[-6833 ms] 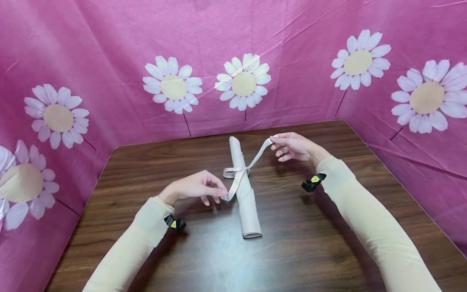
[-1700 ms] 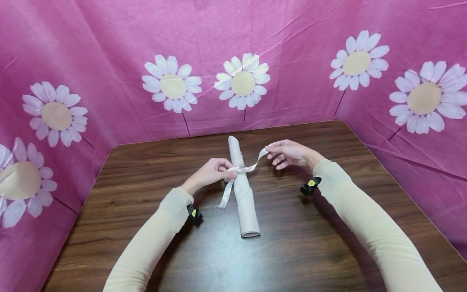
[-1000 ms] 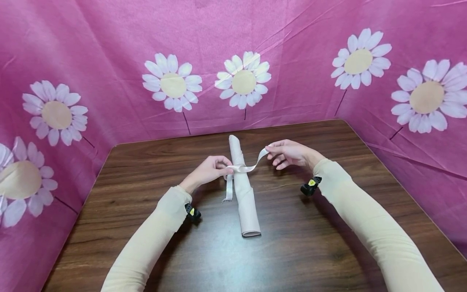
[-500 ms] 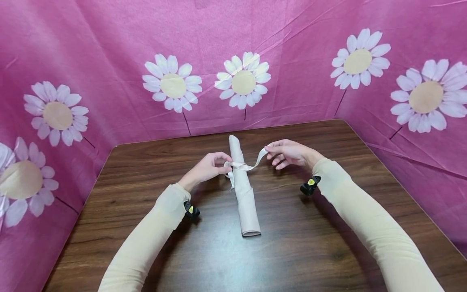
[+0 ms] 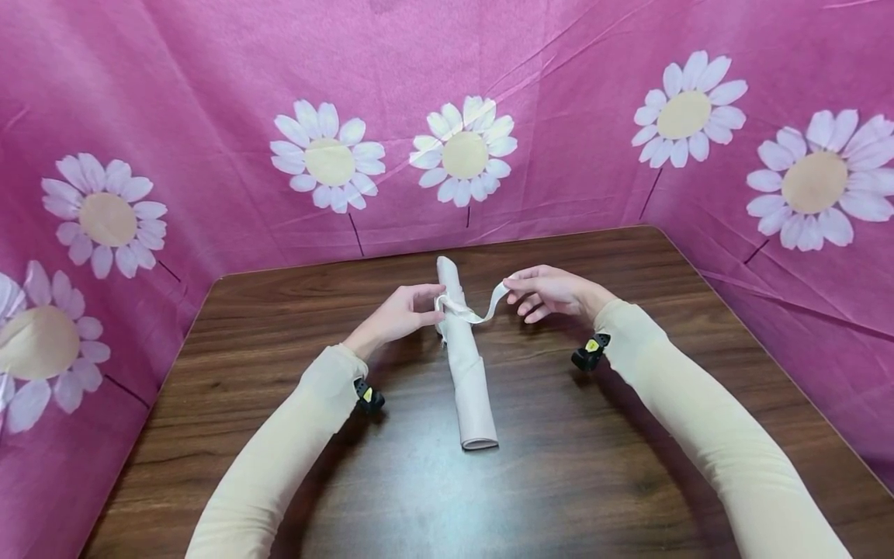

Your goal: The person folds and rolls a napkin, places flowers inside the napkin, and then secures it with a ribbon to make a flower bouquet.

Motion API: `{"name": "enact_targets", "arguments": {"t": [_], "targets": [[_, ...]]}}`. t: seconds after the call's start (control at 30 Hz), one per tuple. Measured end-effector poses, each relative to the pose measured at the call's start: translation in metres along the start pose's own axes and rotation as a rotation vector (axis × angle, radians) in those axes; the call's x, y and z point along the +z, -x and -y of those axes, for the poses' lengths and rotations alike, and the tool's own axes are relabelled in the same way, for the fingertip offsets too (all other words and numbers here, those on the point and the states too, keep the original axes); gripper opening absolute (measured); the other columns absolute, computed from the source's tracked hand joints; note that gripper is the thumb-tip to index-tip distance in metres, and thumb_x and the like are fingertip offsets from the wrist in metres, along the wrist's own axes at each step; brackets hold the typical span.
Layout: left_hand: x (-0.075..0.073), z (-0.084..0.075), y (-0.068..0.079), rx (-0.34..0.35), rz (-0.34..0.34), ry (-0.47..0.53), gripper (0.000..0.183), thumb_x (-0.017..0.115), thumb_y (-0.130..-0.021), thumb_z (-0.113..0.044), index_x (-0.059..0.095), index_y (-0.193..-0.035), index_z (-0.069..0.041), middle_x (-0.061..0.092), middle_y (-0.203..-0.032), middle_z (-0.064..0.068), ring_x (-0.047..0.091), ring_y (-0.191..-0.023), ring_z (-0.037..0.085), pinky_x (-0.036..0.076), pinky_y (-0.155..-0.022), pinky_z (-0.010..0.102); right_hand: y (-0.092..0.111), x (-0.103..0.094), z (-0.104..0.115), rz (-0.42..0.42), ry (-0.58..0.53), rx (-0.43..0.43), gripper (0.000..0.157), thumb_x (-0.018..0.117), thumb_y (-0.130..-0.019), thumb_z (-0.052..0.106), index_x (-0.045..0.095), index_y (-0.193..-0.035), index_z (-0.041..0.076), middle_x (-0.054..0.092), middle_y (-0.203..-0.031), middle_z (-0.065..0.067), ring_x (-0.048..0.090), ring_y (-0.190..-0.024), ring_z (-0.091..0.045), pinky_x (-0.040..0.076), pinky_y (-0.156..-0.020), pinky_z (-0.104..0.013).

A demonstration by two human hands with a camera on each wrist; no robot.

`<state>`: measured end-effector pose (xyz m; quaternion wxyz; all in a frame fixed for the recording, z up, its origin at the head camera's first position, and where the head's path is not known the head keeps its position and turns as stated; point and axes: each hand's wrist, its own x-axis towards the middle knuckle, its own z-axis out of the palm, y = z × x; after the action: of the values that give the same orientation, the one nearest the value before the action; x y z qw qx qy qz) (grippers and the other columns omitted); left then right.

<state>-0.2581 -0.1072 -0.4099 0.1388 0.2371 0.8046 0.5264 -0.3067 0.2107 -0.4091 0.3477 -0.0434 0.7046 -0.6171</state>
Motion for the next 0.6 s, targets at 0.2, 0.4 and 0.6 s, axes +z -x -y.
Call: {"name": "enact_targets", "arguments": {"t": [0.2,0.4,0.6], "targets": [[0.0016,0.0010,-0.0007,0.009,-0.036,-0.105,0.053,0.062,-0.092,0.011,0.051,-0.144,0.005,0.054,-0.147,0.016,0.043,-0.140,0.024,0.034,-0.114,0.041,-0.0010,0.0007,-0.0010,0.003,-0.004,-0.002,0.022,0.061,-0.104,0.030,0.064,-0.113,0.011,0.065,-0.093,-0.005,0.066,-0.068,-0.016,0.059,-0.063,-0.036],[0.0023,0.0056,0.0007,0.032,-0.030,-0.098,0.043,0.054,-0.090,0.017,0.063,-0.131,0.006,0.069,-0.123,0.018,0.065,-0.106,0.026,0.051,-0.088,0.030,-0.0020,0.0024,-0.0031,0.023,-0.002,-0.007,0.022,0.059,-0.105,0.028,0.064,-0.115,0.010,0.065,-0.093,-0.005,0.065,-0.068,-0.016,0.059,-0.063,-0.035],[0.0061,0.0076,0.0047,0.060,0.073,-0.042,0.033,0.058,-0.093,0.014,0.066,-0.125,0.009,0.065,-0.129,0.022,0.068,-0.107,0.028,0.051,-0.085,0.023,-0.0010,0.0025,-0.0078,0.053,0.031,0.022,0.021,0.057,-0.106,0.027,0.063,-0.117,0.011,0.064,-0.098,-0.007,0.066,-0.071,-0.018,0.059,-0.064,-0.037]]}}
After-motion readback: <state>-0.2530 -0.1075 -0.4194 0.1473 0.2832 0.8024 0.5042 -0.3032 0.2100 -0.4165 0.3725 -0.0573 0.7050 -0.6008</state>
